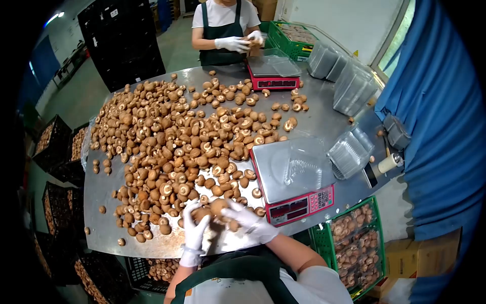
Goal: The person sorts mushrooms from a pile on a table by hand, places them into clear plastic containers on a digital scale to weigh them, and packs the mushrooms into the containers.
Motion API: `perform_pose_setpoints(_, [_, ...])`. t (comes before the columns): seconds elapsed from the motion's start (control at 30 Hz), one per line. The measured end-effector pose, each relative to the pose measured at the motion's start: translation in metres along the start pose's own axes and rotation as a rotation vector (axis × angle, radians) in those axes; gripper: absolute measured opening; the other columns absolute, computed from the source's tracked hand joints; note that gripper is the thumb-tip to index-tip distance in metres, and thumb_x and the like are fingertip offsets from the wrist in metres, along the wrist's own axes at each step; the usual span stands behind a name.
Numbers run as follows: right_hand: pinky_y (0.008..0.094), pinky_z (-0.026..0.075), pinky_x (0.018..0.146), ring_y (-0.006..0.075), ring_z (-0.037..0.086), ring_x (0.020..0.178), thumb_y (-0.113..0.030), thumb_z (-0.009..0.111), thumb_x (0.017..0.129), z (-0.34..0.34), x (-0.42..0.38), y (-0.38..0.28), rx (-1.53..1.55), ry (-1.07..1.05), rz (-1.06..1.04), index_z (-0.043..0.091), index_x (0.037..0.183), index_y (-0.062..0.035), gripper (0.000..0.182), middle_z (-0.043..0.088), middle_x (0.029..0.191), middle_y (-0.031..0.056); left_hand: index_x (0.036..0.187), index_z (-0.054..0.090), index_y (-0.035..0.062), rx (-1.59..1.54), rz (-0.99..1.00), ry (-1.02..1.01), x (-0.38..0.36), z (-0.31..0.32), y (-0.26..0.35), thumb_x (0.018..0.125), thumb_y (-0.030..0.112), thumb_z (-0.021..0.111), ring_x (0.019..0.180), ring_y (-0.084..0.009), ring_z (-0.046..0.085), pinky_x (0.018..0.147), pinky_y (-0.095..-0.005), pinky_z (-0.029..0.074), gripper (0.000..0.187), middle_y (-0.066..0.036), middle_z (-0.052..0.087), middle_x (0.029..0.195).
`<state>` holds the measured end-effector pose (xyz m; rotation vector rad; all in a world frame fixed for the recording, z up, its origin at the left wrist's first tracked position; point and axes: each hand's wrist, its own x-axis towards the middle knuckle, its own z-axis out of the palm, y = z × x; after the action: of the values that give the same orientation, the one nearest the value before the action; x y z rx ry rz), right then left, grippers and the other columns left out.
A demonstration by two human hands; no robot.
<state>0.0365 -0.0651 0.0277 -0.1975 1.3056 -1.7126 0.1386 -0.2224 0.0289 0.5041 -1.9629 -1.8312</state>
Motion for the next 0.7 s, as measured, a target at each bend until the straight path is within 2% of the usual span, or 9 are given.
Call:
perform_pose_setpoints(0.1, [0.0254,0.048,0.082,0.0148,0.057,0.097,-0.026,0.058,0.083,-0.069,-0.032,-0.045,-0.074,0.042,-0.197,0.039,0.136,-0.0012,0.061,0.056,0.118,0.0103,0.118,0.05,0.0056,-0.05,0.221,-0.143,0.029,0.08,0.022,0.073,0.014,0.074,0.123,-0.0301,0.042,0.104,-0.0406,0.035,0.052,-0.018,0.039,0.134])
perform_pose_setpoints(0.13, [0.0237,0.049,0.077,0.0139,0.057,0.091,-0.028,0.057,0.08,-0.074,-0.051,-0.076,-0.151,0.201,-0.184,0.042,0.133,-0.0016,0.062,0.058,0.113,0.0096,0.119,0.049,0.0054,0.131,0.365,-0.192,0.039,0.105,0.028,0.073,0.013,0.074,0.125,-0.0324,0.041,0.104,-0.0403,0.035,0.053,-0.019,0.038,0.137])
perform_pose_setpoints(0.27, [0.0227,0.049,0.073,0.0133,0.058,0.089,-0.036,0.065,0.081,-0.144,-0.086,-0.119,-0.328,0.474,-0.527,0.041,0.134,-0.0011,0.068,0.058,0.112,0.0096,0.121,0.049,0.0043,-0.047,0.512,-0.273,0.06,0.201,0.051,0.072,0.012,0.075,0.133,-0.038,0.033,0.108,-0.0405,0.031,0.056,-0.024,0.032,0.143])
perform_pose_setpoints(0.33, [0.0266,0.047,0.084,0.0164,0.056,0.1,-0.032,0.065,0.084,-0.171,-0.091,-0.127,-0.359,0.573,-0.488,0.04,0.136,-0.0012,0.066,0.055,0.118,0.0106,0.126,0.047,0.0036,-0.013,0.471,-0.347,0.065,0.229,0.05,0.075,0.012,0.073,0.133,-0.0389,0.033,0.108,-0.0413,0.03,0.058,-0.024,0.033,0.143])
perform_pose_setpoints(0.4, [0.0341,0.034,0.104,0.0222,0.045,0.122,-0.012,0.061,0.085,-0.203,-0.091,-0.117,-0.671,0.632,-0.518,0.039,0.137,-0.0007,0.057,0.045,0.134,0.0119,0.132,0.044,0.0029,0.157,0.471,-0.395,0.063,0.247,0.028,0.078,0.013,0.07,0.133,-0.0405,0.033,0.108,-0.0428,0.03,0.061,-0.025,0.035,0.142])
perform_pose_setpoints(0.47, [0.0353,0.032,0.106,0.0244,0.045,0.123,-0.006,0.059,0.084,-0.205,-0.09,-0.107,-0.639,0.639,-0.51,0.043,0.134,0.0001,0.053,0.047,0.134,0.0128,0.133,0.043,0.0037,0.185,0.501,-0.347,0.054,0.237,0.032,0.079,0.014,0.068,0.133,-0.0406,0.033,0.108,-0.0436,0.031,0.061,-0.023,0.038,0.14])
perform_pose_setpoints(0.53, [0.0358,0.032,0.106,0.0269,0.046,0.123,-0.004,0.059,0.083,-0.204,-0.095,-0.111,-0.957,0.704,-0.497,0.047,0.131,0.0006,0.049,0.049,0.131,0.0139,0.132,0.045,0.0052,0.245,0.551,-0.37,0.045,0.215,0.031,0.079,0.014,0.068,0.132,-0.04,0.035,0.106,-0.0437,0.033,0.058,-0.02,0.041,0.139])
perform_pose_setpoints(0.6, [0.0373,0.034,0.105,0.0281,0.047,0.121,-0.003,0.058,0.081,-0.189,-0.096,-0.117,-1.161,0.776,-0.672,0.053,0.124,0.0009,0.043,0.052,0.128,0.015,0.127,0.052,0.007,0.309,0.51,-0.276,0.037,0.179,0.024,0.08,0.014,0.066,0.128,-0.0404,0.04,0.105,-0.044,0.035,0.049,-0.018,0.05,0.131])
perform_pose_setpoints(0.7, [0.0388,0.034,0.105,0.0296,0.048,0.121,-0.002,0.058,0.08,-0.129,-0.086,-0.124,-1.068,0.676,-0.763,0.054,0.122,0.0007,0.042,0.053,0.126,0.0164,0.123,0.055,0.0064,0.668,0.407,-0.121,0.031,0.12,-0.026,0.083,0.024,0.06,0.128,-0.0376,0.041,0.107,-0.048,0.029,0.044,-0.017,0.05,0.133])
